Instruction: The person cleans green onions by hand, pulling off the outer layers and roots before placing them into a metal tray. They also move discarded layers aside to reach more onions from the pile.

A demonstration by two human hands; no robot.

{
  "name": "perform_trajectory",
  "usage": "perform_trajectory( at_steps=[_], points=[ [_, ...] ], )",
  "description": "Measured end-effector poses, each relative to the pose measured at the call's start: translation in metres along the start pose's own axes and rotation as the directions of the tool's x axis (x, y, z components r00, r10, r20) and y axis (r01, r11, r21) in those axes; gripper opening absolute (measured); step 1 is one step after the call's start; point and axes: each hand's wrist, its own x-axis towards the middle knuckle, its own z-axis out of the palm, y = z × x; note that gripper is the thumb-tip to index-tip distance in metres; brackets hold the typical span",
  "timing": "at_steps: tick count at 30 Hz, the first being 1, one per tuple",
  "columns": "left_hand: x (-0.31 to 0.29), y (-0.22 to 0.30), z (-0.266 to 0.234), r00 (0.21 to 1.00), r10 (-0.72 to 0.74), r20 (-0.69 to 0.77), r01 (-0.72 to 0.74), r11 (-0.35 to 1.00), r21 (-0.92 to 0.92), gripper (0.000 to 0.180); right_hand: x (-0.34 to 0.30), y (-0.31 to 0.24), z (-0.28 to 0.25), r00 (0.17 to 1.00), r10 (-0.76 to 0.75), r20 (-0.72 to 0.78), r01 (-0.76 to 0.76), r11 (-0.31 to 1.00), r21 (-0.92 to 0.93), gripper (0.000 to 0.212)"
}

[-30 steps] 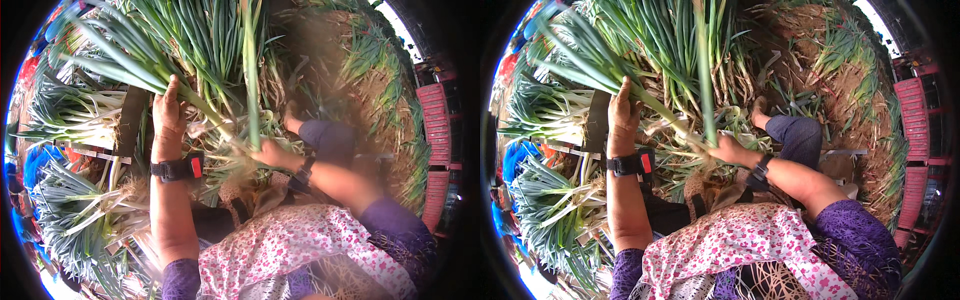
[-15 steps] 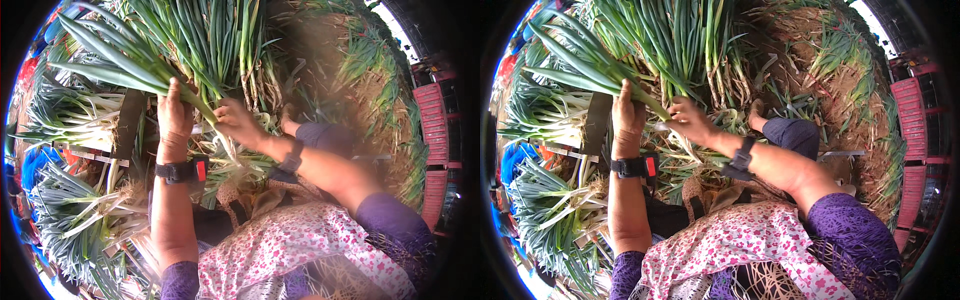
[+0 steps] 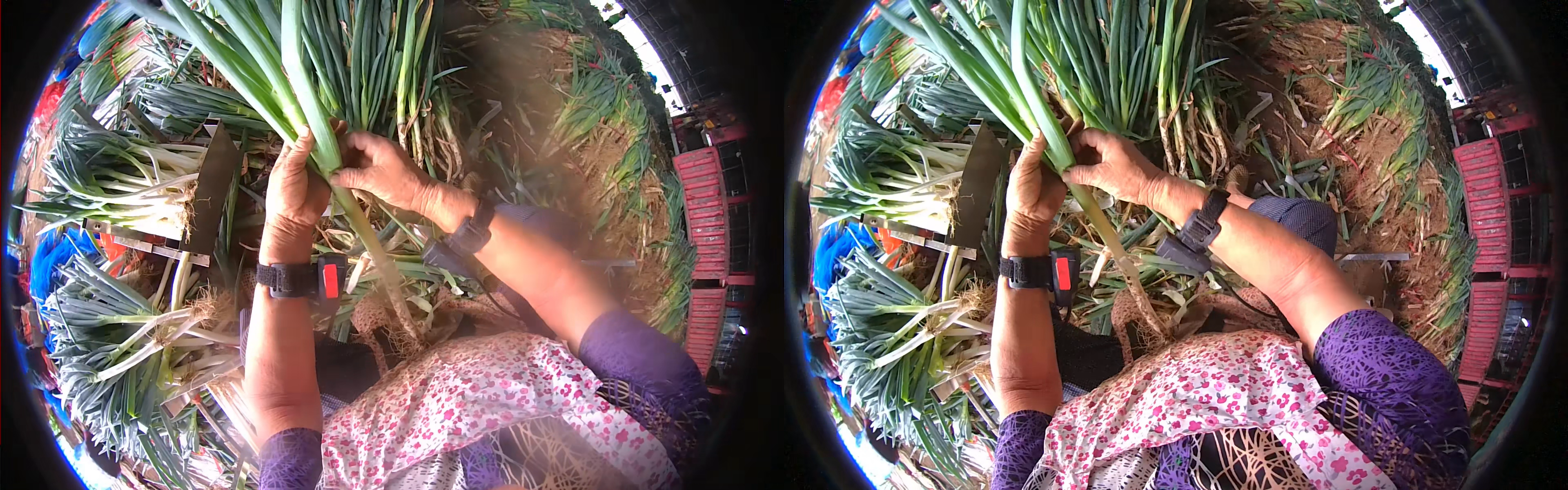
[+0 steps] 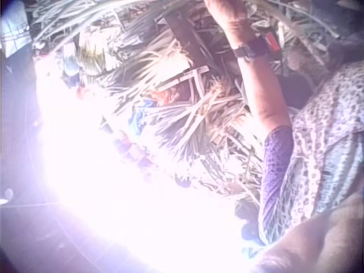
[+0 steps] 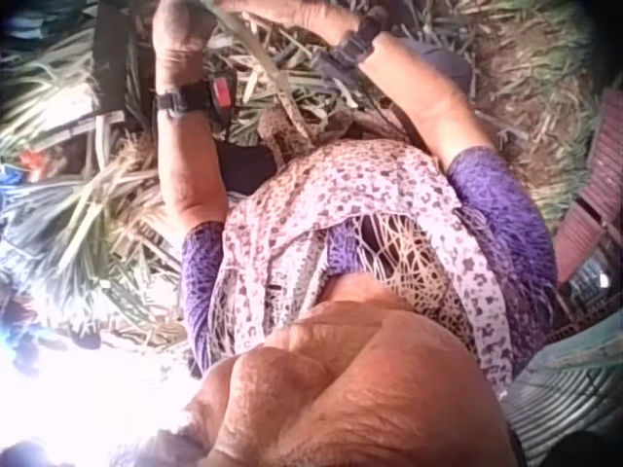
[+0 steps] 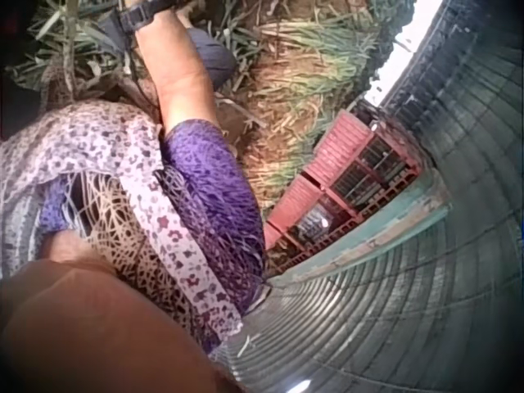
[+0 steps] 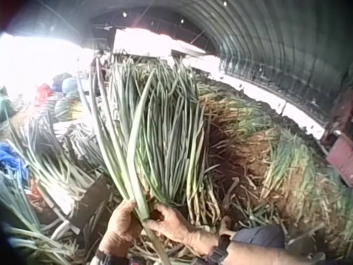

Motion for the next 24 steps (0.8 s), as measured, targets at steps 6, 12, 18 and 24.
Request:
perform_trajectory(
  at_steps=[6,12,18,24],
  points=[
    [-0.009,-0.006,0.016,0.979,0.158,-0.131,-0.124,0.964,0.235,0.032,0.000,-0.003,0.000,0.996,-0.079,0.043,0.089,0.771,-0.630,0.033],
    [-0.008,-0.001,0.009,0.967,0.203,-0.155,-0.147,0.938,0.315,0.028,-0.030,0.005,0.026,0.979,-0.128,-0.158,0.032,0.865,-0.500,0.024],
    [-0.006,0.014,-0.008,0.974,0.148,-0.170,-0.098,0.957,0.274,0.024,-0.087,0.016,0.004,0.998,-0.020,-0.062,0.039,0.947,0.320,0.011],
    [-0.006,0.029,0.000,0.967,0.203,-0.156,-0.154,0.948,0.277,0.023,-0.201,0.074,-0.076,0.599,0.686,-0.414,-0.729,0.680,0.073,0.023]
  ],
)
